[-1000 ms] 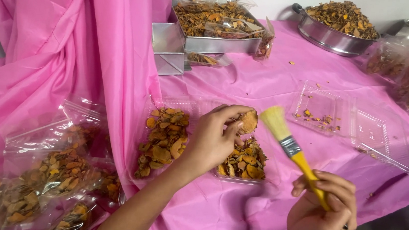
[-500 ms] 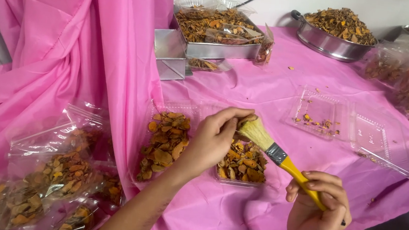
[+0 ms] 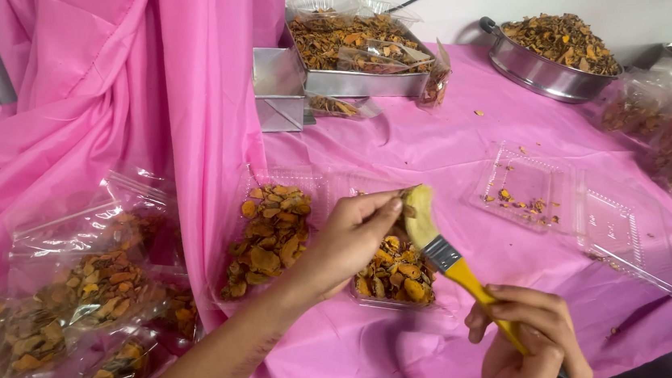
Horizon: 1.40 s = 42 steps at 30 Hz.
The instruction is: The person packs dried orange slices into small clear plastic bags on a pink-covered table. They use a small brush to sweep loose pieces from a plastic tray into the bags and then seal them.
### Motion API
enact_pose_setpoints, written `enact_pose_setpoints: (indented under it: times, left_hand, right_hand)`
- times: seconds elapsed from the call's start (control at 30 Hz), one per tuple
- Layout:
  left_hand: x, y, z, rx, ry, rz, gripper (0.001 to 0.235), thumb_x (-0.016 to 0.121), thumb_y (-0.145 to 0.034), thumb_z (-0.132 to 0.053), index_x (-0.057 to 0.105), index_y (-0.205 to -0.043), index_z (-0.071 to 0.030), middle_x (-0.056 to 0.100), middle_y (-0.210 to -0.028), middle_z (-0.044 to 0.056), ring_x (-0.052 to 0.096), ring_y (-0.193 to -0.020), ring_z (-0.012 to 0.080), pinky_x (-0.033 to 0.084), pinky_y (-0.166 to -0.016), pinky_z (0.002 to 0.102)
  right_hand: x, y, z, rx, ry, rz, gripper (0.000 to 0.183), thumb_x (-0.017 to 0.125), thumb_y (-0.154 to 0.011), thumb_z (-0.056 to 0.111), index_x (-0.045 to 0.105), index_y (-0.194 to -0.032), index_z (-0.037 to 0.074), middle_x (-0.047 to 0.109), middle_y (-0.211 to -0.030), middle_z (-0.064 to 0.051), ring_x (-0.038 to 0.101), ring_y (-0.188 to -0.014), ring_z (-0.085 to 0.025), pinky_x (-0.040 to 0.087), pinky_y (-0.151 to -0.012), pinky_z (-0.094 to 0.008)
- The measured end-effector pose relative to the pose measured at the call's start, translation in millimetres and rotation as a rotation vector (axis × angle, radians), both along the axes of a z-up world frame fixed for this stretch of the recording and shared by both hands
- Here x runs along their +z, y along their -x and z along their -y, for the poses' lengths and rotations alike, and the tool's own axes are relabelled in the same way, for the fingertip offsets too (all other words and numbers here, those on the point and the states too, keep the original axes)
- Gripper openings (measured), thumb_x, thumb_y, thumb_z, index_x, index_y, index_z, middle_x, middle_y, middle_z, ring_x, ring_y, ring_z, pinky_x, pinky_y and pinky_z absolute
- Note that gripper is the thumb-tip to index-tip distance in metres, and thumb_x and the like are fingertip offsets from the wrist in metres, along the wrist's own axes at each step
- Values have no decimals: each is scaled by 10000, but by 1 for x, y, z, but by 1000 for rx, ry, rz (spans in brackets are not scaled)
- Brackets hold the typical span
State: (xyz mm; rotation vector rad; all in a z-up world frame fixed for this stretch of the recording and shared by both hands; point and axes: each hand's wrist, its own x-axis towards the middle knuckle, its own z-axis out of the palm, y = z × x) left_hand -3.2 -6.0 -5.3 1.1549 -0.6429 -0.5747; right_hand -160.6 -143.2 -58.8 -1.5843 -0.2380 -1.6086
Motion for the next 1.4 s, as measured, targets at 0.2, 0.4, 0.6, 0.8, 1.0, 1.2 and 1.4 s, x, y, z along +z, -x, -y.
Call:
enact_pose_setpoints:
  times: [0.2, 0.4, 0.6, 0.8, 1.0, 1.2, 1.4]
  left_hand:
    - [-5, -2, 2, 36, 61, 121, 321, 508, -1048, -124, 682, -1263, 41, 733, -1057, 109, 676, -940, 143, 576, -924, 250]
    - [-10, -2, 1, 168, -43, 229, 462, 538, -990, -236, 590, -1375, 15, 638, -1421, 133, 602, -1309, 171, 475, -1124, 280]
    - [21, 2, -6, 252, -415, 365, 460, 575, -975, -43, 595, -1426, -132, 693, -1321, 74, 397, -504, 34, 350, -380, 172]
    - [9, -79, 52, 193, -633, 472, 393, 560, -981, -107, 617, -1362, -31, 577, -1486, 148, 638, -1292, 268, 520, -1100, 388]
    - [-18, -111, 77, 215, -883, 589, 529, 638, -845, 113, 644, -1346, -58, 477, -1502, 133, 538, -1360, 282, 512, -1073, 355]
    - [27, -54, 34, -4, -911, 698, 395, 560, -899, 136, 721, -1212, -43, 605, -1455, 138, 419, -454, 61, 403, -427, 222]
    - [-21, -73, 45, -179, -921, 981, 436, 630, -839, 46, 751, -1214, -141, 731, -1286, 40, 676, -1192, 205, 523, -1007, 320]
  right_hand:
    - [-6, -1, 16, -13, -42, -9, 304, 315, -1043, -18, 588, -927, -81, 595, -1020, -256, 673, -679, -292, 597, -499, -283]
    - [-15, -9, 42, 343, -149, -94, 299, 350, -1004, -4, 599, -843, -47, 633, -962, -219, 633, -557, -274, 575, -455, -283]
    - [-14, -12, 36, 156, -307, -119, 257, 333, -994, -55, 577, -954, -126, 580, -991, -271, 652, -741, -386, 658, -627, -393]
    - [-33, 7, 50, 114, -346, -70, 235, 348, -1055, -20, 557, -1023, -122, 564, -1054, -258, 661, -723, -411, 641, -654, -395]
    - [-47, 32, 57, 40, -405, -139, 253, 327, -1039, -12, 557, -1020, -116, 589, -1052, -259, 635, -680, -381, 615, -666, -371]
    - [-49, 37, 61, 31, -435, -157, 253, 324, -1047, -13, 555, -1019, -112, 602, -1011, -264, 648, -684, -384, 613, -665, -374]
    - [-54, 35, 58, 37, -498, -121, 215, 371, -1056, 31, 543, -991, -81, 605, -1020, -244, 629, -668, -363, 586, -645, -355]
